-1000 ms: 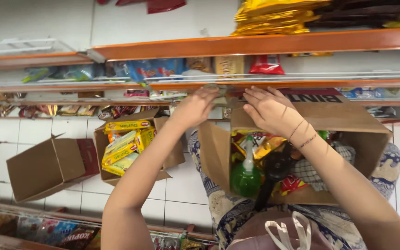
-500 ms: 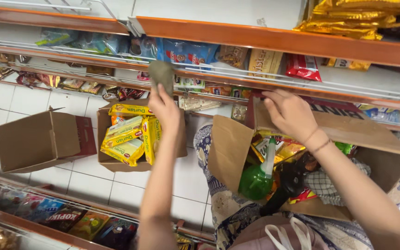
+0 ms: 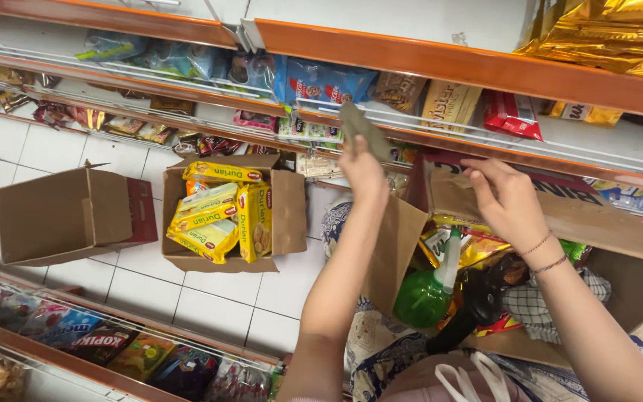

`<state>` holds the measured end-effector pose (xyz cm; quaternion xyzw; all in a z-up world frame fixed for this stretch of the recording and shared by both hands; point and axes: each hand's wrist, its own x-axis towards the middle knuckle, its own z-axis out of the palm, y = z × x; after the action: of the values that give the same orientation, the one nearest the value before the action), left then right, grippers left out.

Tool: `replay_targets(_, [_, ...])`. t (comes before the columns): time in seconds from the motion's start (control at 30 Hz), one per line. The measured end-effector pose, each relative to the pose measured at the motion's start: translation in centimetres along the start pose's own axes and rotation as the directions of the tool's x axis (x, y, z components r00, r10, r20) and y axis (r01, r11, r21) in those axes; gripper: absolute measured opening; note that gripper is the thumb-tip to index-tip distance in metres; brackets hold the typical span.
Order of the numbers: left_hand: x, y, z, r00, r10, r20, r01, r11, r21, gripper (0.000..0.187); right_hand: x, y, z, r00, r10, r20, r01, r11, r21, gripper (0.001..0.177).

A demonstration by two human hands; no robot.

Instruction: The person sits on the floor of a store aisle and cleans the metal shelves using a spray bottle and a cloth. They spray the shelf surface and wipe it down, then handle various snack packages and a barcode scanner from a cardboard box while continuing to clean.

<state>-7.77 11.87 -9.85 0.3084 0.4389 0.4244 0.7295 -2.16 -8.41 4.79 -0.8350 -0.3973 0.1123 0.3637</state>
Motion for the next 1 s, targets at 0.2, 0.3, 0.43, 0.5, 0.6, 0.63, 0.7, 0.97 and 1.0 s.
replay_targets(0.2, [3.3,2.8,1.0,0.991,0.086,-0.107,-0.075,0.992,0.103,0.028,-1.9,0.5,-1.7,1.000,-0.029,-0.004,0.029,0.999,0.042,0.027])
replay_targets(0.3, [3.5,1.9,0.9,0.996,0.063,-0.066,-0.055,0.992,0.118,0.027,-3.0,1.0,-2.9,0.998,-0.041,-0.039,0.043,0.998,0.035,0.028])
replay_targets(0.43, [3.6,-0.7,1.5,0.989,-0.149,0.022,0.150,0.988,-0.041,0.021,-4.4,1.4,-3.7,0.996,0.053,-0.066,-0.050,0.998,0.048,0.030])
replay_targets(0.5, [3.9,-0.7,2.1,0.972,-0.237,-0.004,0.237,0.971,-0.029,0.019,-4.8,1.4,-3.9,0.995,0.054,-0.082,-0.050,0.997,0.051,0.031])
replay_targets(0.6, [3.8,0.1,2.5,0.960,-0.278,-0.029,0.277,0.960,-0.024,0.016,-5.3,1.3,-3.9,0.993,0.059,-0.100,-0.050,0.995,0.085,0.031])
replay_targets(0.63, [3.3,0.1,2.6,0.941,-0.339,-0.004,0.339,0.941,0.003,0.016,-5.4,1.3,-3.9,0.993,0.060,-0.105,-0.049,0.994,0.100,0.031])
replay_targets(0.7, [1.7,-0.5,3.3,0.889,-0.455,0.040,0.453,0.890,0.063,0.019,-5.4,1.2,-3.8,0.992,0.053,-0.113,-0.042,0.994,0.098,0.031])
replay_targets(0.97, [-5.8,2.0,3.9,0.700,-0.432,0.568,0.374,0.900,0.224,0.030,-6.7,0.9,-4.9,0.988,0.084,-0.133,-0.071,0.992,0.101,0.030])
replay_targets(1.0, [-6.4,3.8,3.1,0.703,-0.321,0.634,0.140,0.937,0.320,0.032,-7.0,1.0,-5.3,0.988,0.066,-0.141,-0.051,0.993,0.103,0.029])
